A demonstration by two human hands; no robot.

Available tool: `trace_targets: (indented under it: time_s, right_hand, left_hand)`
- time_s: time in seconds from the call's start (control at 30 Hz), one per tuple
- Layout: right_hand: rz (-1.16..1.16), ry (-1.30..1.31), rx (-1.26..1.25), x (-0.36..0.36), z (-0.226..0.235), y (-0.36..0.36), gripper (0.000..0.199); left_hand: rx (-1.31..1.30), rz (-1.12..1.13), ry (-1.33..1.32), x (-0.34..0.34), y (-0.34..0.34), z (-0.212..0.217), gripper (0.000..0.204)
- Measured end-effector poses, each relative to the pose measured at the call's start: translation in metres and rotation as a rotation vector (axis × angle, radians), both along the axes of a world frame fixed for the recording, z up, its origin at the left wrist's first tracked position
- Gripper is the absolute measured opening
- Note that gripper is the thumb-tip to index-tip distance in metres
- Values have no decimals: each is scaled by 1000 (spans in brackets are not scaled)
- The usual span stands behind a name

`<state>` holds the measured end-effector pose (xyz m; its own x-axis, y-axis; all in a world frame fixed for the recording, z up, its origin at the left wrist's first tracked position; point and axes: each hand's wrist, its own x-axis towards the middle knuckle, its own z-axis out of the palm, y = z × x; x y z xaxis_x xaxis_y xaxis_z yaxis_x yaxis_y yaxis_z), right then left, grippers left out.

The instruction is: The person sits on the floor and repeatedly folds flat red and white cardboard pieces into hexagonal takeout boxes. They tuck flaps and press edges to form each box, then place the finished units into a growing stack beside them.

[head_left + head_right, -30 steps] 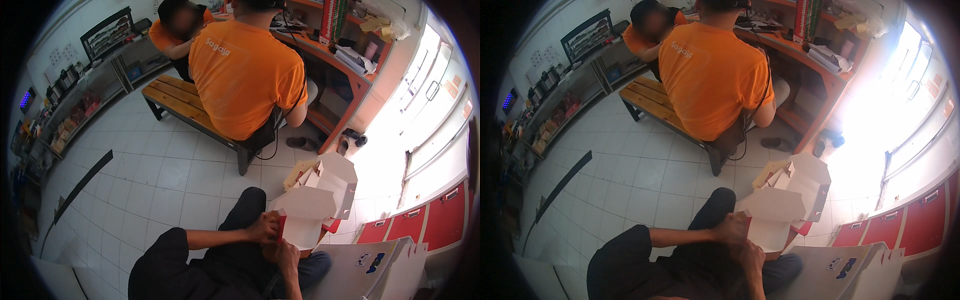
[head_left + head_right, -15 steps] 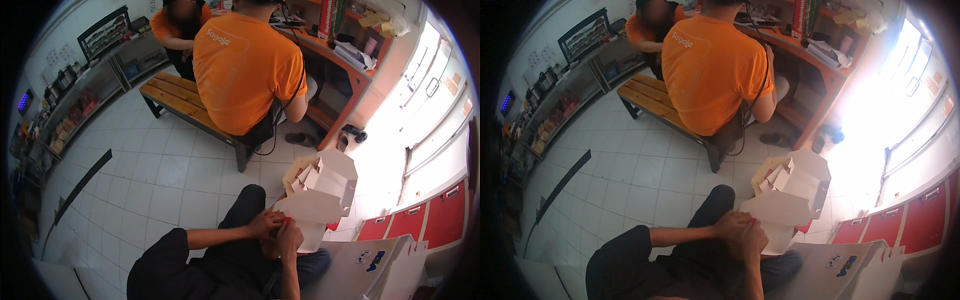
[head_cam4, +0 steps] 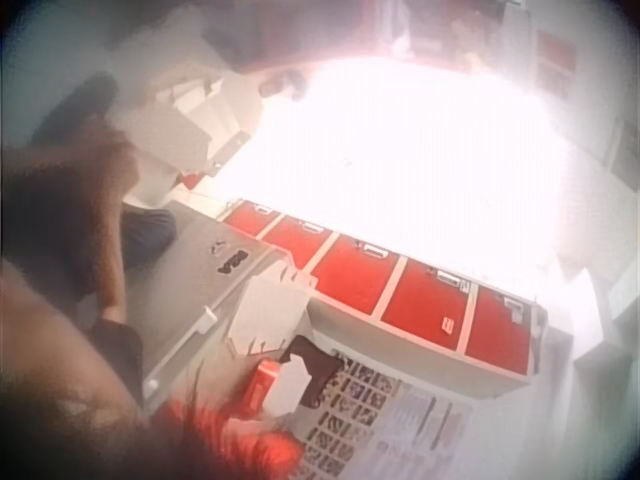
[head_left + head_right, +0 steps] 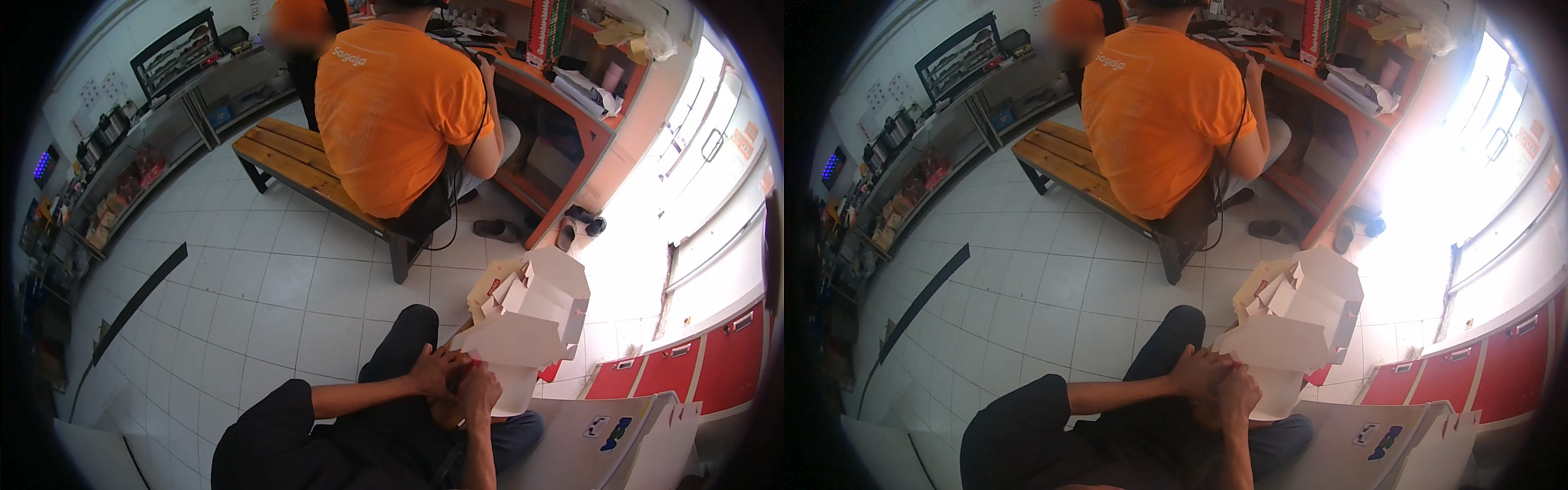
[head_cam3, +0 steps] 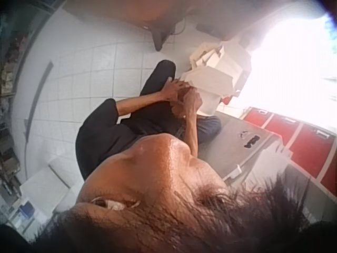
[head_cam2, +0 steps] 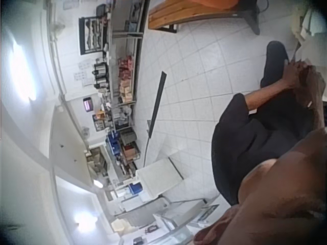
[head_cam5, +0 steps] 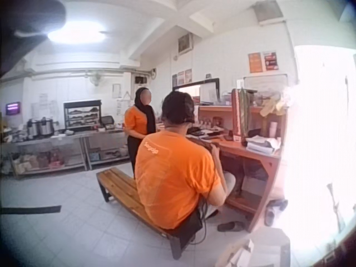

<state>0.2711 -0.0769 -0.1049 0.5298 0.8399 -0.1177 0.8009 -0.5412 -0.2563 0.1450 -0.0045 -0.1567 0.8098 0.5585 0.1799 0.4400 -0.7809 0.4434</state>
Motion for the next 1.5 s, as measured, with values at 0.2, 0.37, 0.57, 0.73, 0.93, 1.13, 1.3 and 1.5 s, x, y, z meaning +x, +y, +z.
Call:
trace_targets:
  time_s: [0.2, 0.37, 0.57, 0.73, 0.93, 1.13, 1.3, 1.5]
  right_hand:
    - [-16, 43, 14, -1, -20, 10, 24]
    - [3, 9, 78, -10, -10, 7, 28]
    - [-280, -174, 649, 51, -2, -27, 22]
    - [-425, 393, 674, 103, -44, -49, 30]
    - [-545, 390, 562, 56, -45, -55, 38]
    - [-632, 283, 579, 31, -47, -42, 37]
    - [-594, 277, 555, 32, -42, -44, 34]
    - [-516, 233, 648, 30, -43, -47, 24]
  left_hand:
    - [61, -20, -13, 3, 1, -4, 84]
    - [-30, -19, 19, 5, 4, -22, 81]
    - [-242, -60, -106, 2, 9, -17, 103]
    - [-797, -3, -536, 12, 0, -42, 69]
    - [-632, 447, -419, 37, 21, -4, 34]
    - [-529, 474, -367, 36, 32, 3, 26]
    - [-458, 454, -399, 36, 32, 7, 21]
    - [-389, 426, -455, 37, 32, 5, 20]
